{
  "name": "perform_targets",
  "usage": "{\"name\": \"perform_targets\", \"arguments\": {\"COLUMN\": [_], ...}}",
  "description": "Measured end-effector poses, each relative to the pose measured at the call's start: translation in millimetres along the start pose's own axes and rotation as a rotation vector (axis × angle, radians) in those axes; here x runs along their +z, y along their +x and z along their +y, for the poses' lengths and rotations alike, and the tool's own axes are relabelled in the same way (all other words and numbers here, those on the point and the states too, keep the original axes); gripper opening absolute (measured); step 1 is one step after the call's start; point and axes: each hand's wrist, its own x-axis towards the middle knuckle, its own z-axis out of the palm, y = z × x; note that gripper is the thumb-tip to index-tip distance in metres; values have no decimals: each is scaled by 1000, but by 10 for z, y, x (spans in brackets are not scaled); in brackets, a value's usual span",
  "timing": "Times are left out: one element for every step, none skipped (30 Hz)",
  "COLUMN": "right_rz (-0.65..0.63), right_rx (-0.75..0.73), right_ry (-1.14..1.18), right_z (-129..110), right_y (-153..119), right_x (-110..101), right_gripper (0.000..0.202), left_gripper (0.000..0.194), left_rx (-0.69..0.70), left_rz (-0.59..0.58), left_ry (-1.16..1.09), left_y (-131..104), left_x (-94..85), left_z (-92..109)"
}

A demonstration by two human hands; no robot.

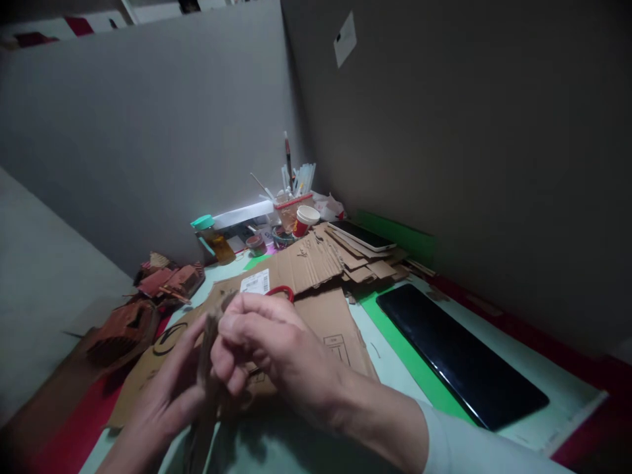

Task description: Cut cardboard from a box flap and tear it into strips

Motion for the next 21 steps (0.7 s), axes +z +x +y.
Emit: {"name": "perform_targets", "arguments": {"right_rz": [1,0,-7,-16,-34,-71,-105,-145,-171,-199,-213,-223,-223,-224,-208,-210,-215,-237,-246,-251,-245], "right_rx": [23,65,119,179,233,273,301,319,324,328,324,319,310,298,274,253,233,216,187,150,94], "right_ry": [-82,-200,-328,-445,-534,-579,-581,-556,-542,-537,-547,-579,-639,-705,-764,-800,-818,-830,-851,-889,-955], "right_z": [-3,-9,-17,-24,-30,-33,-33,-32,-31,-31,-33,-35,-37,-36,-29,-16,4,29,58,89,119], "right_y": [-15,-31,-46,-58,-66,-71,-73,-75,-76,-77,-79,-81,-82,-80,-75,-69,-61,-55,-54,-57,-67], "right_x": [41,89,139,186,224,252,268,273,271,263,254,245,239,233,228,223,217,211,205,201,197], "right_gripper": [22,20,17,15,15,17,19,20,22,24,25,25,24,23,22,23,22,21,19,16,13], "left_gripper": [76,77,78,77,74,69,64,60,58,58,58,58,59,60,60,61,64,66,69,71,74], "left_rx": [-52,-118,-185,-251,-316,-359,-379,-385,-383,-372,-371,-378,-395,-405,-403,-407,-407,-403,-391,-360,-307], "left_rz": [55,114,173,233,281,310,328,344,358,369,375,377,361,336,312,294,293,307,322,340,356], "left_ry": [-122,-265,-408,-529,-631,-706,-738,-732,-712,-683,-656,-636,-644,-660,-669,-664,-648,-620,-586,-543,-499], "left_y": [-16,-29,-39,-45,-44,-38,-27,-13,3,18,30,39,43,43,40,35,32,31,33,41,55], "left_x": [48,89,120,139,147,145,135,118,98,77,58,42,31,25,24,27,34,43,52,60,62], "left_z": [58,116,166,205,230,241,238,225,207,187,171,161,158,160,165,171,172,169,160,146,129]}}
